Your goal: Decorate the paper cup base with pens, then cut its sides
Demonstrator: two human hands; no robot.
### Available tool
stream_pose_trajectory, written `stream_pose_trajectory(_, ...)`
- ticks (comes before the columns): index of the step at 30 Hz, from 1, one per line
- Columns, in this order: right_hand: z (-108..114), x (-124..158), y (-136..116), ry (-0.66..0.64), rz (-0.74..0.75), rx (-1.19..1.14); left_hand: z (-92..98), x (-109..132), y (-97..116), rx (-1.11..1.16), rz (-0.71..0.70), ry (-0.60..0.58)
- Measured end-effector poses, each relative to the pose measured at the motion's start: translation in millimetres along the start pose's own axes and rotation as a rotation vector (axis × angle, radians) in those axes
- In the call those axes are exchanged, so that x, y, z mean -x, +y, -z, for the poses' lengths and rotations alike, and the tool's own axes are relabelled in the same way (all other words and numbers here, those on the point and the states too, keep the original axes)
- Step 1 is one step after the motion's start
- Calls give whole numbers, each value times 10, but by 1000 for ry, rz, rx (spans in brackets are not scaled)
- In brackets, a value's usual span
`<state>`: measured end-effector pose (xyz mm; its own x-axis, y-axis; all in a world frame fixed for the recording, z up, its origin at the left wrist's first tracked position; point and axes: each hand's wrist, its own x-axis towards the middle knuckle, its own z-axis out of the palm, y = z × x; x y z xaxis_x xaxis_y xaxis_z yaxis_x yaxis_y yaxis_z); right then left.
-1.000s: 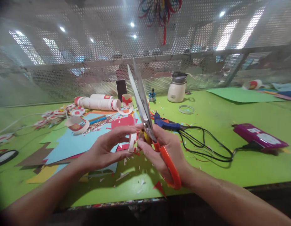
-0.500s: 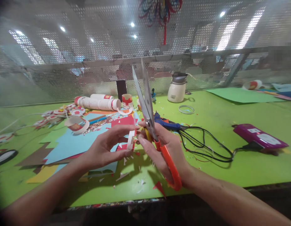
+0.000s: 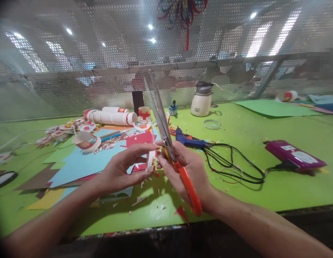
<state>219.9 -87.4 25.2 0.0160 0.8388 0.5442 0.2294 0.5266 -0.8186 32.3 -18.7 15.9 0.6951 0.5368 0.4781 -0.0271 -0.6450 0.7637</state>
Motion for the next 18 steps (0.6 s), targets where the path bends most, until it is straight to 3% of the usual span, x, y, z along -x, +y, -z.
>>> stream_pose_trajectory(11, 18, 12, 0, -12, 116, 120, -44, -6, 35, 264, 163, -15)
stream_pose_trajectory(18, 34, -20, 57, 9, 146, 145, 44, -28, 54, 448, 190, 18)
